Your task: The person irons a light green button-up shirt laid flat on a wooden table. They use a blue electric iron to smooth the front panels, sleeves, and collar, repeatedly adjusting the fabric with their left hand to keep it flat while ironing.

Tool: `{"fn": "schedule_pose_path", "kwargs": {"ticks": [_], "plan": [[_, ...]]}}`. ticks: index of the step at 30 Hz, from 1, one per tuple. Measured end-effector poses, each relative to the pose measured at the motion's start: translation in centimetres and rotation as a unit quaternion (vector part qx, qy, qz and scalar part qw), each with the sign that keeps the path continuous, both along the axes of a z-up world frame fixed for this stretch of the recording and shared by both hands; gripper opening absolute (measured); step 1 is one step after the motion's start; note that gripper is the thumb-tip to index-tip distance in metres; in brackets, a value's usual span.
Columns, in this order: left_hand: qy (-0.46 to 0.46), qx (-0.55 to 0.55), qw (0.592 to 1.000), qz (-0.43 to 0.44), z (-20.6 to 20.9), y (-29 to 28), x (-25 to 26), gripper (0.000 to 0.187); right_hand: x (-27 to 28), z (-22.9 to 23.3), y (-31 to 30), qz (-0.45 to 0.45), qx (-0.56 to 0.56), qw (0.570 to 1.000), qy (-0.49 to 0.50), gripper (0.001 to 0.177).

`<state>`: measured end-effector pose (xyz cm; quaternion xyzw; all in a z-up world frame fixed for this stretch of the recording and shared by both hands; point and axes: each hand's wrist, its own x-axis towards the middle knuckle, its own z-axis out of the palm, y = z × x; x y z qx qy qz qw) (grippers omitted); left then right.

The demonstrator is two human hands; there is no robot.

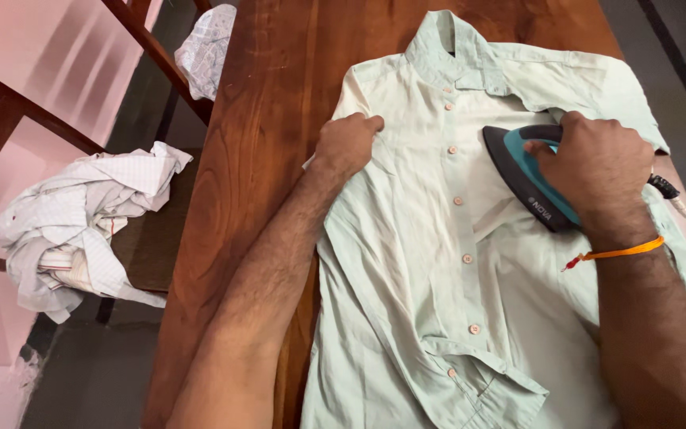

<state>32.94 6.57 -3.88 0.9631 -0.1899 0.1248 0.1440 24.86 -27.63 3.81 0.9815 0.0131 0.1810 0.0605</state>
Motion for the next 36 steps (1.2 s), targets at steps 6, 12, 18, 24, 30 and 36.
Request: {"fn": "schedule_pose_path", "kwargs": {"ticks": [6,12,18,24,30,36], "plan": [[-0.008,-0.151,0.988,-0.035,1.4,-2.5,-0.6,0.013,0.0,0.6,0.6,-0.006,0.005,1.0,0.012,0.05],[-0.161,-0.093,0.977,-0.103,2.5,-6.6,-3.9,0.032,-0.2,0.7,0.6,0.004,0.009,1.0,0.002,0.048],[0.155,-0.018,0.927,-0.341,3.5,-7.5,-14.4,0.038,0.1,0.6,0.4,0.012,0.021,1.0,0.007,0.051],[0.171,0.06,0.88,-0.439,3.2,-8.6,-22.8,0.041,-0.3,0.9,0.6,0.012,0.021,1.0,0.01,0.05],[0.04,-0.075,0.846,-0.527,2.8,-11.0,-28.8,0.027,-0.4,1.0,0.8,0.004,0.022,0.999,0.026,0.051],[-0.133,0.002,0.84,-0.527,2.6,-13.6,-31.7,0.036,-0.1,1.2,0.8,0.001,0.013,0.999,0.032,0.053]]}}
